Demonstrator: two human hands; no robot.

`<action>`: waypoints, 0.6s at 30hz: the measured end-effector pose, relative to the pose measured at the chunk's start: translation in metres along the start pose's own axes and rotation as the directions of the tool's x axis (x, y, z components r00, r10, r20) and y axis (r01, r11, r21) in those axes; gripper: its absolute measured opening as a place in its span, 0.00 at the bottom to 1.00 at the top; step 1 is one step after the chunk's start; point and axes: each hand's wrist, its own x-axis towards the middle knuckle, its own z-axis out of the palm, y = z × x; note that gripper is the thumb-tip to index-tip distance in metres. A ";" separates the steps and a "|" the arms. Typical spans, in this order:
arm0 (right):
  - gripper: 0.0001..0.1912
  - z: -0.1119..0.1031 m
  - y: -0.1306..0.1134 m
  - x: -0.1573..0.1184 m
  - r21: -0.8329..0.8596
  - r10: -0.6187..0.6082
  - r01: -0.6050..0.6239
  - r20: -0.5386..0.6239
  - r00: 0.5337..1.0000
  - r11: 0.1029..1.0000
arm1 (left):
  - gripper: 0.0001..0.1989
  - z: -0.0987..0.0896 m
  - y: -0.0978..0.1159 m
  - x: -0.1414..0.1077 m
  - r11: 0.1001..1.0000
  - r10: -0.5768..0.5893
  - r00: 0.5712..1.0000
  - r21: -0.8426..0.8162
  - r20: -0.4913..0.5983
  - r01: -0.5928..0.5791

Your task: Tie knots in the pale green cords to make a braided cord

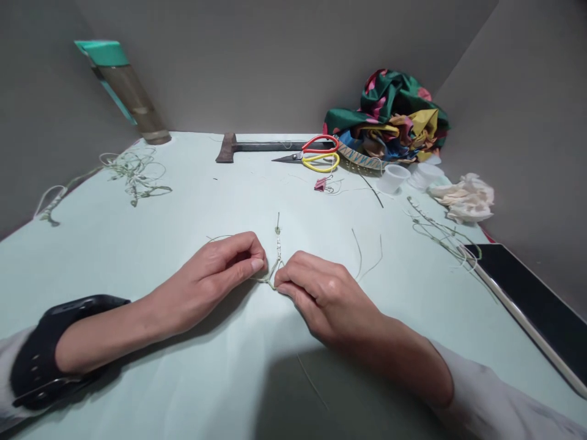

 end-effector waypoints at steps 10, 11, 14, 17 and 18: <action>0.13 -0.002 -0.001 -0.001 -0.005 -0.029 0.029 0.012 1.000 1.000 | 0.15 0.002 0.006 0.003 0.996 -0.082 0.996 -0.029 -0.037 0.081; 0.13 -0.002 -0.001 -0.001 -0.003 -0.034 0.034 0.015 0.999 0.999 | 0.15 0.002 0.006 0.003 0.996 -0.086 0.995 -0.029 -0.048 0.085; 0.13 -0.003 -0.001 -0.001 0.004 -0.042 0.042 0.016 0.999 0.999 | 0.14 0.001 0.006 0.004 0.996 -0.088 0.993 -0.022 -0.073 0.086; 0.13 -0.002 -0.001 0.000 0.017 -0.031 0.031 0.009 0.999 0.999 | 0.14 0.000 0.007 0.004 0.997 -0.075 0.995 0.017 -0.064 0.076; 0.12 -0.002 -0.001 0.001 0.022 -0.023 0.023 0.007 1.000 0.999 | 0.14 0.000 0.008 0.004 0.997 -0.070 0.996 0.039 -0.056 0.072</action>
